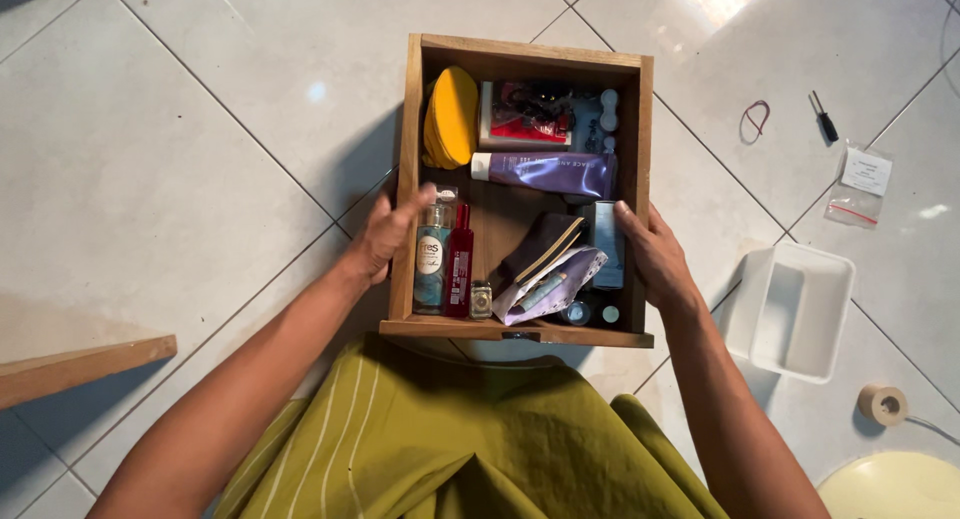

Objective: The person organizes personal care items by placing them into a wooden drawer and a wall cabinet. They handle hair accessories, bottles, tubes, and a pouch, arranging them neatly before closing the drawer and wiping the surface.

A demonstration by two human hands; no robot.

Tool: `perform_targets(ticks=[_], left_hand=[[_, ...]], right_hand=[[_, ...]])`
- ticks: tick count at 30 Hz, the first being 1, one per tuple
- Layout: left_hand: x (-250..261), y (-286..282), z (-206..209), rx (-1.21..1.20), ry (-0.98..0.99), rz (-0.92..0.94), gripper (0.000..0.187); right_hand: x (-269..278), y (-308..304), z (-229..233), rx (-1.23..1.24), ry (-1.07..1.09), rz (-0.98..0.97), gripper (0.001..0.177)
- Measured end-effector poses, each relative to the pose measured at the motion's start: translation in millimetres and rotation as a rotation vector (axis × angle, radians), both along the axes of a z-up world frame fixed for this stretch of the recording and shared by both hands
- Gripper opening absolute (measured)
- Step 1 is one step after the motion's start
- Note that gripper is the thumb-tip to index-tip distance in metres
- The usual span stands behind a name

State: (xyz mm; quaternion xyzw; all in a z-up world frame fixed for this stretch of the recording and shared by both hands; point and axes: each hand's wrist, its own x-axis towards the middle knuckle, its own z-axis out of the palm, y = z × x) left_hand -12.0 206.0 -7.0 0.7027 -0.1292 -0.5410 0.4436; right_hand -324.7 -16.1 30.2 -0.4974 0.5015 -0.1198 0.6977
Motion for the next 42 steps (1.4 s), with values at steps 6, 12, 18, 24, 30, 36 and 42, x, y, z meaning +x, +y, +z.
perform_targets(ticks=[6, 12, 18, 24, 30, 36, 42], left_hand=[[1.4, -6.0, 13.4, -0.381, 0.138, 0.048, 0.115], [-5.4, -9.0, 9.7, -0.446, 0.192, 0.133, 0.095], [-4.5, -9.7, -8.5, -0.323, 0.198, 0.173, 0.081], [-7.0, -7.0, -25.5, -0.161, 0.111, 0.214, 0.078], [-8.0, -11.1, -28.5, -0.134, 0.151, 0.208, 0.077], [-7.0, -11.3, -27.1, -0.121, 0.178, 0.196, 0.077], [-2.5, -7.2, -31.9, -0.169, 0.229, 0.176, 0.077]], right_hand=[[-5.2, -9.6, -23.4, 0.136, -0.089, -0.127, 0.087], [-12.2, -6.4, -35.6, 0.028, -0.146, -0.065, 0.095], [-9.2, -5.3, -34.4, 0.089, -0.064, -0.142, 0.088], [-4.5, -10.7, -38.6, 0.075, -0.086, -0.120, 0.075], [-5.3, -11.0, -40.4, 0.073, 0.032, -0.119, 0.064], [-1.5, -11.6, -34.1, 0.115, 0.052, -0.126, 0.061], [1.0, -9.1, -24.1, 0.142, 0.035, -0.109, 0.060]])
